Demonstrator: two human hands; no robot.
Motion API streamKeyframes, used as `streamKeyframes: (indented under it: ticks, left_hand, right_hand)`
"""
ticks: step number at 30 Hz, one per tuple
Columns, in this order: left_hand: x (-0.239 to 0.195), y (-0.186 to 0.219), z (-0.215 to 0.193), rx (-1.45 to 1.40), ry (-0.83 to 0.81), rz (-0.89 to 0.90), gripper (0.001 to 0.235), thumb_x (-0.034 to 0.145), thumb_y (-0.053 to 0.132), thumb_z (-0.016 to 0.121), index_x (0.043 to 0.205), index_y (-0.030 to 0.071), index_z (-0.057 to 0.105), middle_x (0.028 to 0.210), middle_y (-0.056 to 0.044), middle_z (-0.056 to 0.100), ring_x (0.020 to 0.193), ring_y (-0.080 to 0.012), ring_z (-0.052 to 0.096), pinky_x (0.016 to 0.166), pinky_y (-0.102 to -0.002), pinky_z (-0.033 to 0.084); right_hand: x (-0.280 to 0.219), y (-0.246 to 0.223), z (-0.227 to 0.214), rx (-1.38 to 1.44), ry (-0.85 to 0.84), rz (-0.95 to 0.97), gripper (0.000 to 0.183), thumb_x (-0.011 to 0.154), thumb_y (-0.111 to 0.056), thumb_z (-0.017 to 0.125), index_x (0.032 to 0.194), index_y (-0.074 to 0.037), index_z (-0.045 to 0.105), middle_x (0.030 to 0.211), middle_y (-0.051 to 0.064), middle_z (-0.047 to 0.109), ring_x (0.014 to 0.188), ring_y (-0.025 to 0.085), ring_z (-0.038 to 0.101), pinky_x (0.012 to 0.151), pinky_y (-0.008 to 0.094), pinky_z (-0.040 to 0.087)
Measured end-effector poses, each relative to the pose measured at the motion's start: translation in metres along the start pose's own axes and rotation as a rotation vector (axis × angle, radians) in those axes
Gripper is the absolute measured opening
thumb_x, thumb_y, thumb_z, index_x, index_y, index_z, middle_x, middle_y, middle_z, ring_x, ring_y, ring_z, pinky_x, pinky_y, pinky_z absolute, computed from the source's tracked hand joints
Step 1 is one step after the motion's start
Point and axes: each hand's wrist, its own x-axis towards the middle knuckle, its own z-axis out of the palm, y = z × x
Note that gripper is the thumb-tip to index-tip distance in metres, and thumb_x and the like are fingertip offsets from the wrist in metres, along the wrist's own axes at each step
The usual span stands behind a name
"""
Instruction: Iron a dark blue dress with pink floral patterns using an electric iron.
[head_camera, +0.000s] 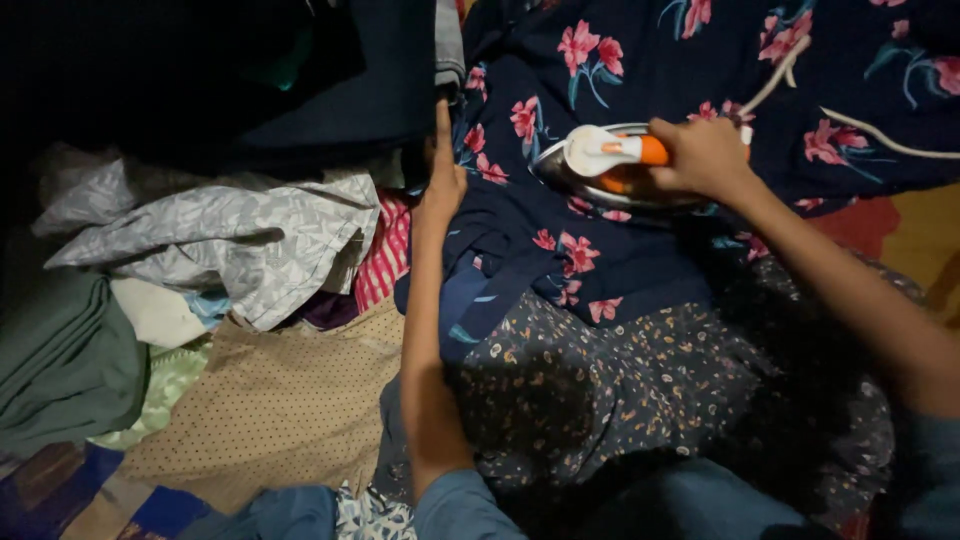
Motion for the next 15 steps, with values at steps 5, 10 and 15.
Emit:
streamKeyframes:
  ticks: [5,10,15]
  left_hand:
    - [0.001,0.005,-0.002,0.008,-0.038,-0.049,0.100,0.081,-0.008,0.057,0.167,0.021,0.016,0.143,-0.028,0.055,0.124,-0.0434,0.059,0.106,-0.045,0.048]
    - [0.001,0.005,-0.005,0.053,0.000,-0.012,0.104,0.076,-0.008,0.060,0.166,0.019,0.016,0.149,-0.029,0.051,0.132,-0.0452,0.053,0.110,-0.046,0.044]
    - [0.000,-0.005,0.007,0.013,-0.001,0.023,0.104,0.076,-0.009,0.058,0.167,0.016,0.014,0.154,-0.028,0.046,0.139,-0.0452,0.050,0.116,-0.045,0.042]
  right_hand:
    - [0.048,-0.015,0.006,0.062,0.097,0.056,0.041,0.076,-0.040,0.075,0.106,-0.012,0.068,0.073,0.020,0.068,0.067,0.041,0.068,0.064,0.053,0.054]
    - [0.095,-0.018,0.007,0.081,0.145,0.088,0.049,0.075,-0.036,0.076,0.117,-0.012,0.068,0.075,0.023,0.068,0.069,0.044,0.068,0.065,0.054,0.054]
    - [0.132,0.006,0.018,0.012,0.216,0.065,0.044,0.075,-0.036,0.078,0.109,-0.010,0.069,0.078,0.022,0.069,0.069,0.043,0.068,0.066,0.052,0.055]
